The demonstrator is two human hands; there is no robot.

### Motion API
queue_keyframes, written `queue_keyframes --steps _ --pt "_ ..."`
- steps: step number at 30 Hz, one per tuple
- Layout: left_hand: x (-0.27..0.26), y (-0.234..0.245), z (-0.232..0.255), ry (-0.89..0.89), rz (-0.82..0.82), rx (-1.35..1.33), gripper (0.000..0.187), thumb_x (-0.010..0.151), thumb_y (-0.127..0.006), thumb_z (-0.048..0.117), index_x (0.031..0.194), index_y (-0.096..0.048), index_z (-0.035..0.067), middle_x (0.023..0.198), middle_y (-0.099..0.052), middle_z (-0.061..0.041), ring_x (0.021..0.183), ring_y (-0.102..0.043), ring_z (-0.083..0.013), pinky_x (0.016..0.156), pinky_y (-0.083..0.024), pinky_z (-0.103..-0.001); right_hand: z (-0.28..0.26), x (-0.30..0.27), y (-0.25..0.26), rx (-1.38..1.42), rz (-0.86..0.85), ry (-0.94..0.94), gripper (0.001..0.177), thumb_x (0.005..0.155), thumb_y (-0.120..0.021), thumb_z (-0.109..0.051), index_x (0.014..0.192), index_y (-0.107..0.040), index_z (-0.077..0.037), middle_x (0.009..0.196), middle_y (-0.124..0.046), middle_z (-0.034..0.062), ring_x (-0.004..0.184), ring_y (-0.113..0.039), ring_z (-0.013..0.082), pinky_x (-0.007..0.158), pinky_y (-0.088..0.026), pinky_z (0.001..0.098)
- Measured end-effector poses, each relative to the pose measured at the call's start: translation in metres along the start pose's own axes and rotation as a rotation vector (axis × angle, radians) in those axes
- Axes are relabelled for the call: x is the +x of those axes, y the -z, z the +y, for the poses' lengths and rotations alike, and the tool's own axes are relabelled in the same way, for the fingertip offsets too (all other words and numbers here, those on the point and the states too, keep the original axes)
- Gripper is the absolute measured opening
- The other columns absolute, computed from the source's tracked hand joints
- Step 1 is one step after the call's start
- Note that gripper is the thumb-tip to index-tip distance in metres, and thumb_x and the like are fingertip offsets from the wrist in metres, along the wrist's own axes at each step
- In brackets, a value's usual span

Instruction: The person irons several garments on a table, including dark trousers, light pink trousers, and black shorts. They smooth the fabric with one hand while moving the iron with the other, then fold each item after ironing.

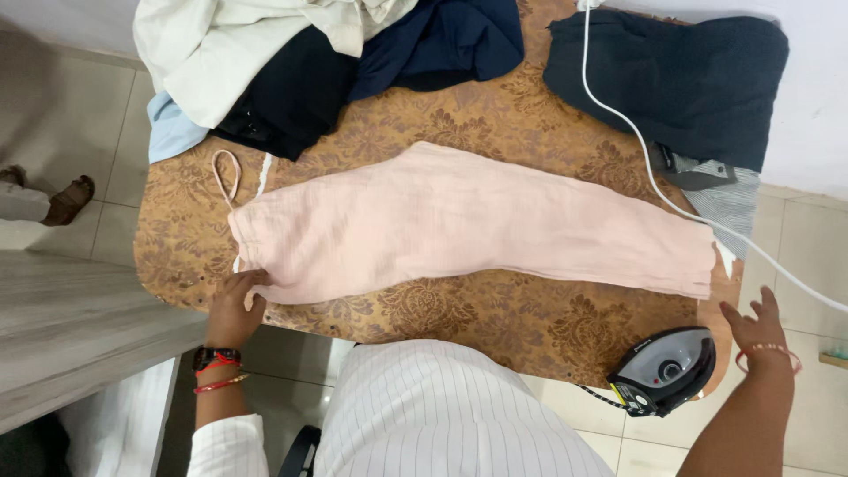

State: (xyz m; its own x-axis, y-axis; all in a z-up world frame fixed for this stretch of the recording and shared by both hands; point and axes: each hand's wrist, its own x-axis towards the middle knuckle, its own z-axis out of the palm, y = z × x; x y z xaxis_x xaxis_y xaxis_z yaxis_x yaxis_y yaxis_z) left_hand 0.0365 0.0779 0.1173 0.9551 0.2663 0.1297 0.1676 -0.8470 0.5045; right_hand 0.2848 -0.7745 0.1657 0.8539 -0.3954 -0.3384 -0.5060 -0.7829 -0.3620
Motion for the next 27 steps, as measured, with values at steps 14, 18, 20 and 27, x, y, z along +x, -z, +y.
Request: queue_keyframes --steps 14,18,20,27 --pt "0.078 -0.079 -0.067 0.741 0.072 -0.403 0.065 0.086 -0.086 0.046 0.110 -0.062 -0.009 0.093 -0.068 -0.010 0.081 -0.067 -0.0223 0.072 -0.053 -0.036 0.033 -0.124 -0.072 0.275 0.132 -0.502 0.090 0.082 -0.086 -0.055 0.131 -0.059 0.015 0.116 -0.068 0.0275 0.096 -0.069 0.0365 0.081 -0.054 0.0453" --pt "0.092 -0.074 -0.072 0.967 -0.250 -0.634 0.071 0.090 -0.085 0.051 0.108 -0.065 -0.014 0.082 -0.055 -0.008 0.062 -0.048 -0.0164 0.053 -0.037 -0.034 0.023 -0.146 -0.081 0.683 0.071 -0.448 0.066 0.091 -0.080 -0.044 0.124 -0.062 0.011 0.107 -0.070 0.0126 0.089 -0.069 0.0235 0.073 -0.055 0.0363" --pt "0.087 -0.066 -0.068 1.014 -0.309 -0.795 0.063 0.088 -0.083 0.048 0.108 -0.067 -0.009 0.080 -0.054 -0.007 0.056 -0.042 -0.0150 0.046 -0.030 -0.034 0.002 -0.157 -0.081 0.769 -0.032 -0.337 0.053 0.103 -0.069 -0.041 0.120 -0.063 0.009 0.093 -0.066 0.0147 0.077 -0.066 0.0258 0.067 -0.053 0.0397" --pt "0.084 -0.050 -0.050 0.578 0.112 -0.482 0.046 0.090 -0.084 0.037 0.113 -0.068 0.001 0.089 -0.071 -0.009 0.071 -0.062 -0.0191 0.063 -0.046 -0.031 -0.190 -0.198 -0.142 0.993 -0.494 -0.044 0.038 0.102 -0.062 -0.037 0.113 -0.057 0.000 0.074 -0.063 0.0101 0.057 -0.062 0.0205 0.052 -0.054 0.0363"
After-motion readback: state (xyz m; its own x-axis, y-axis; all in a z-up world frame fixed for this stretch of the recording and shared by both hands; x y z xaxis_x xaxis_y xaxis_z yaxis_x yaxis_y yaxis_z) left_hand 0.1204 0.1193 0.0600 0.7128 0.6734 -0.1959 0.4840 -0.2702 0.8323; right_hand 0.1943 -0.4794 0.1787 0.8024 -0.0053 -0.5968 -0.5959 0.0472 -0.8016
